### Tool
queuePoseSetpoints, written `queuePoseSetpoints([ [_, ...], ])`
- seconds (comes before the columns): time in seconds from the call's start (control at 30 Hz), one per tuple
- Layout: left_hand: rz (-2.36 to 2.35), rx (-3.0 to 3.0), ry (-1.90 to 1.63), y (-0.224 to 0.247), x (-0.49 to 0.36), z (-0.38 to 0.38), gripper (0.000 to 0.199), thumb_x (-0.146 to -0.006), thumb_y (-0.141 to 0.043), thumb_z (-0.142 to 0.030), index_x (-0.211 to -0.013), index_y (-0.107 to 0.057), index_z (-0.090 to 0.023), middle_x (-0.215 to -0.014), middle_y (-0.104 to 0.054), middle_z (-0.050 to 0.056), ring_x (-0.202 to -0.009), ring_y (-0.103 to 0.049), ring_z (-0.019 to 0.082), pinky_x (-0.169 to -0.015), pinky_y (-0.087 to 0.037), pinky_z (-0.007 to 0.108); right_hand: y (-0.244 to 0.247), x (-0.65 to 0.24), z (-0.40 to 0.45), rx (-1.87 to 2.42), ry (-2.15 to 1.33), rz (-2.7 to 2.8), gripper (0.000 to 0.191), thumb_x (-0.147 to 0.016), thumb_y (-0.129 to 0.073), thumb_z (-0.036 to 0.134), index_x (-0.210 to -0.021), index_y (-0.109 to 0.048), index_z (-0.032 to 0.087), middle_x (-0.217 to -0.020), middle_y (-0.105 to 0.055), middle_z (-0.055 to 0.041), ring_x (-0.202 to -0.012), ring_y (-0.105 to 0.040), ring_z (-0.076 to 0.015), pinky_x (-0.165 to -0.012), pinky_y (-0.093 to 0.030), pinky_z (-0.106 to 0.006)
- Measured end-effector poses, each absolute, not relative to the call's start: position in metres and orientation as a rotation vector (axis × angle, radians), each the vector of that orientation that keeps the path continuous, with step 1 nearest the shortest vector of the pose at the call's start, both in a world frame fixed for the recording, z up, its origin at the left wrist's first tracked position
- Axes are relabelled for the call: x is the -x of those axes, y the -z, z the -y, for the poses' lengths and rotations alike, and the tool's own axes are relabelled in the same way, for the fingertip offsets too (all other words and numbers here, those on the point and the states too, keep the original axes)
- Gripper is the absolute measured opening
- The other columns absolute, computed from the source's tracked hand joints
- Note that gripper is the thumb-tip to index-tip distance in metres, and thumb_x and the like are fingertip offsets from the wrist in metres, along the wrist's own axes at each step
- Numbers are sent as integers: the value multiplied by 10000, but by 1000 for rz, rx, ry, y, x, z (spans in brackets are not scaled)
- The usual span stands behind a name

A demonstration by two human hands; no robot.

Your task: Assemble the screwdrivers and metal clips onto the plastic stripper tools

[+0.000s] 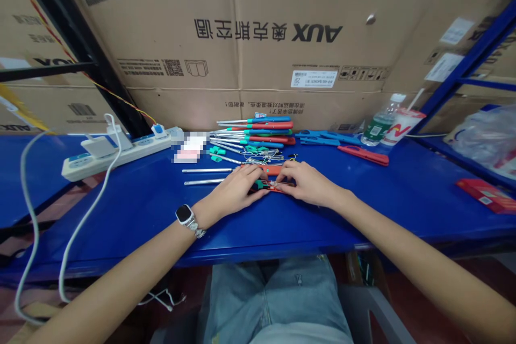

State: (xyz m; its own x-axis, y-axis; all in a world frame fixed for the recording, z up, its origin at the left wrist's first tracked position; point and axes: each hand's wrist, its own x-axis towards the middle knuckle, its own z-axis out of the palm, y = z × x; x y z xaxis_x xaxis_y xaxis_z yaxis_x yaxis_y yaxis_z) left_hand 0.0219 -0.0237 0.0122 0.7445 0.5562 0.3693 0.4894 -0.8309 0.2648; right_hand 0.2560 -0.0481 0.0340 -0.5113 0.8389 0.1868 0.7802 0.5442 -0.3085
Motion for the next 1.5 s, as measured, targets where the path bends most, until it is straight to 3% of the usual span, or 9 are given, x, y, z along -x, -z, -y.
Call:
queuePoseSetpoints([
  [0.17,-840,-2766,-688,-11,-22,23,179,-1005,-618,-351,-1074,-605,-187,-1121,-667,92,-1065,-630,269,-938,-511,444,-33,-255,53,1285,11,2540,117,-983,-635,266,-917,-695,190,-1000,-714,-65,-989,-638,-239,-853,-395,-380],
  [0.33,-855,-2680,-827,-10,-25,19,230,-1000,-621,-383,-1099,-634,-176,-1087,-662,89,-1028,-625,258,-915,-513,438,-23,-257,57,1237,60,2462,95,-992,-620,265,-992,-674,188,-1031,-748,-69,-963,-656,-230,-831,-379,-364],
  [0.6,-829,-2570,-793,-6,-33,6,204,-897,-765,-370,-962,-662,-206,-1139,-672,57,-1101,-615,258,-975,-478,454,-17,-256,56,1162,119,2417,94,-989,-628,253,-997,-673,170,-1062,-754,-84,-932,-657,-225,-788,-373,-343],
  [0.7,-886,-2579,-761,-8,-32,10,323,-854,-797,-449,-1000,-653,-200,-1107,-676,69,-1078,-619,279,-951,-483,464,-16,-257,56,1141,127,2407,96,-990,-630,251,-1015,-684,174,-1055,-755,-77,-943,-655,-226,-790,-375,-342],
  [0.8,-921,-2589,-716,-10,-29,14,471,-829,-814,-477,-1162,-630,-198,-1115,-686,83,-1074,-622,292,-927,-488,458,-17,-258,57,1133,139,2398,105,-994,-626,245,-1031,-697,177,-1064,-755,-77,-949,-648,-228,-796,-378,-346],
  [1.0,-931,-2646,-621,-10,-27,15,245,-928,-730,-395,-1087,-681,-214,-1122,-698,68,-1109,-604,286,-944,-460,450,-17,-261,59,1102,82,2404,156,-1018,-598,264,-1065,-734,204,-1054,-758,-66,-953,-643,-218,-803,-400,-355],
  [1.5,-887,-2751,-671,-5,-21,17,262,-961,-685,-415,-1159,-741,-252,-1098,-638,68,-1057,-596,270,-937,-465,460,-14,-264,62,1135,-55,2440,220,-1021,-577,274,-1141,-747,204,-1102,-700,-102,-1017,-620,-239,-913,-498,-428],
])
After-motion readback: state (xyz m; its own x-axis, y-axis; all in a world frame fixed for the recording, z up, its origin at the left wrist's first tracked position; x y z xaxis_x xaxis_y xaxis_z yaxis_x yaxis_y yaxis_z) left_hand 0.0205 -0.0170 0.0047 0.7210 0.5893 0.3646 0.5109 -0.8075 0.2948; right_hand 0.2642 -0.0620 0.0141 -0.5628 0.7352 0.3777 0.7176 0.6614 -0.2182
